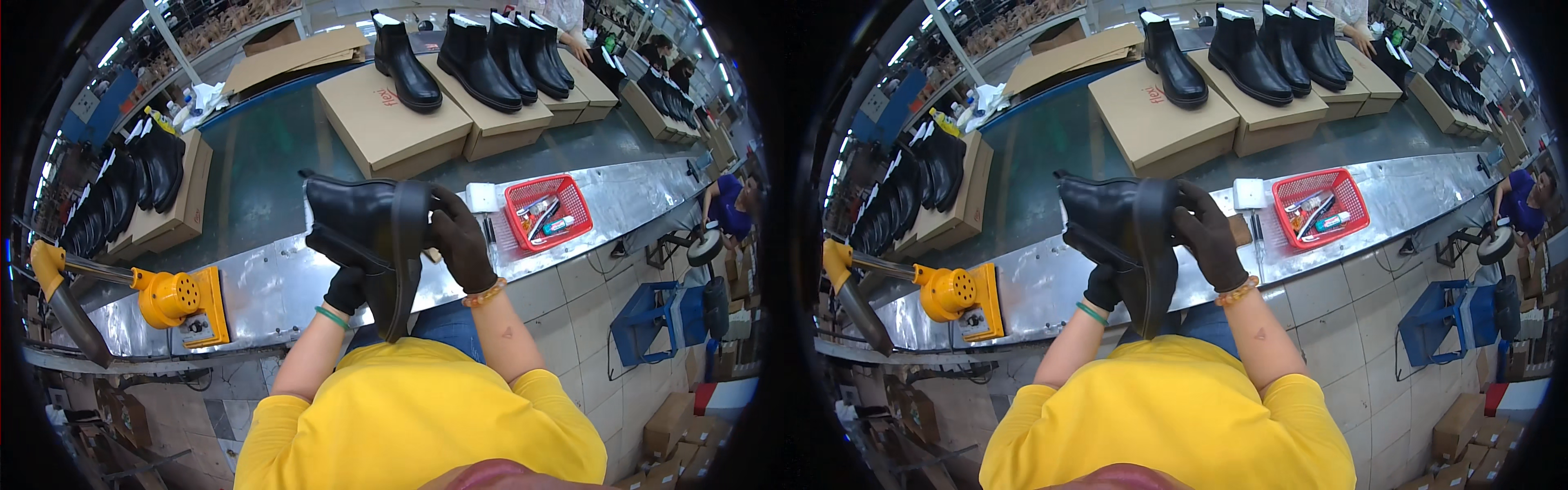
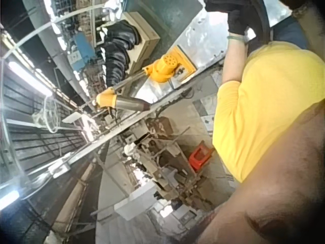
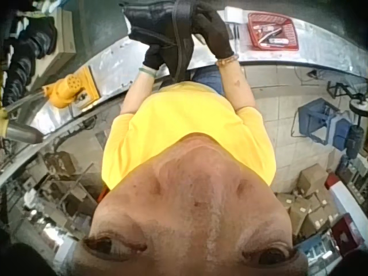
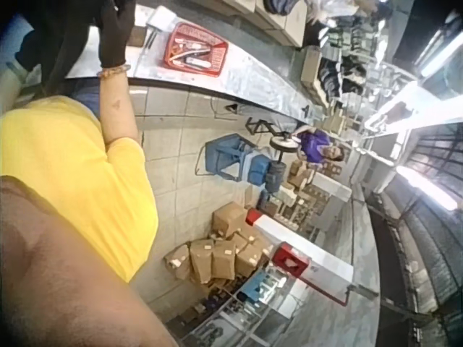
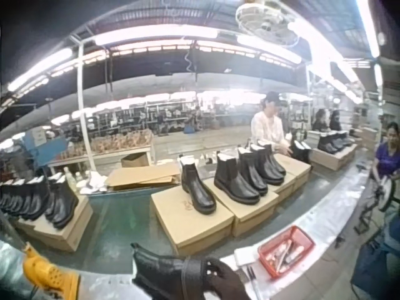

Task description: The person polishes black leather boots using a brush and a polishing block. They handle the boots one at a time, picking them up from a row of boxes, applying the polish, and placing them back.

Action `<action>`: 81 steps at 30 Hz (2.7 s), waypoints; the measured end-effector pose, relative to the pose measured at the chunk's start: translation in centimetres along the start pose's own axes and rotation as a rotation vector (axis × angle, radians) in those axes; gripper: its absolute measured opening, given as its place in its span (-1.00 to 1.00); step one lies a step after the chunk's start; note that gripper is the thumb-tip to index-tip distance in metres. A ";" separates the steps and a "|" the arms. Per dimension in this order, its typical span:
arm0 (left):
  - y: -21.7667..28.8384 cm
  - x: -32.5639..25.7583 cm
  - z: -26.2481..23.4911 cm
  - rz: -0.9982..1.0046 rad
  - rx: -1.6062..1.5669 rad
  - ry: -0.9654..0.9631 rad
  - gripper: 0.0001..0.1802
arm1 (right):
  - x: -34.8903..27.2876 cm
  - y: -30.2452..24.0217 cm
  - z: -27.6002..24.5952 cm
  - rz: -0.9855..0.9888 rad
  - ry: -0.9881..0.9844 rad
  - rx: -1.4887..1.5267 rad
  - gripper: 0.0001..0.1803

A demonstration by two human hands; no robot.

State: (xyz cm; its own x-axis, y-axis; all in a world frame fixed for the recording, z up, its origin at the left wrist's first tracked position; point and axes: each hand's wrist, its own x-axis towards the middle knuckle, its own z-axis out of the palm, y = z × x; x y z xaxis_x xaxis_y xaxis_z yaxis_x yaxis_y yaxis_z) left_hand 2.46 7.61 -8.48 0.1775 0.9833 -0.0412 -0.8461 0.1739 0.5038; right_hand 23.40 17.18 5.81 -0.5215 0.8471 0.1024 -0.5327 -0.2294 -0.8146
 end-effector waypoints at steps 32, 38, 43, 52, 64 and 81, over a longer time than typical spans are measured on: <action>8.0 26.2 3.5 0.614 2.206 0.443 -0.14 | -4.5 11.5 -11.1 -0.400 0.132 -1.520 -0.75; 5.0 20.5 1.7 0.884 2.227 0.365 -0.27 | -3.7 11.6 -11.2 -0.453 0.183 -1.553 -0.68; 0.3 12.1 -1.5 0.506 2.199 0.616 -0.28 | -3.9 11.3 -10.5 -0.550 0.207 -1.596 -0.67; 0.0 8.6 -0.8 0.244 2.457 0.292 -0.38 | -4.5 11.4 -10.6 -0.423 0.188 -1.615 -0.60; -0.2 8.4 -2.1 0.359 2.396 0.326 -0.37 | -4.0 10.4 -10.0 -0.547 0.152 -1.524 -0.66; -0.2 7.9 -1.7 0.425 2.353 0.337 -0.40 | -3.9 11.4 -10.2 -0.456 0.177 -1.588 -0.65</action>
State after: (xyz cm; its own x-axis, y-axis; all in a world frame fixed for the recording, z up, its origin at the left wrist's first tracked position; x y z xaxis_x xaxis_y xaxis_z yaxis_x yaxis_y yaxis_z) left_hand 3.17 15.43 -10.37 -0.0339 0.9470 0.3193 0.9720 -0.0431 0.2311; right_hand 26.14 16.11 -9.68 -0.3874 0.7690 0.5084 0.6127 0.6269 -0.4813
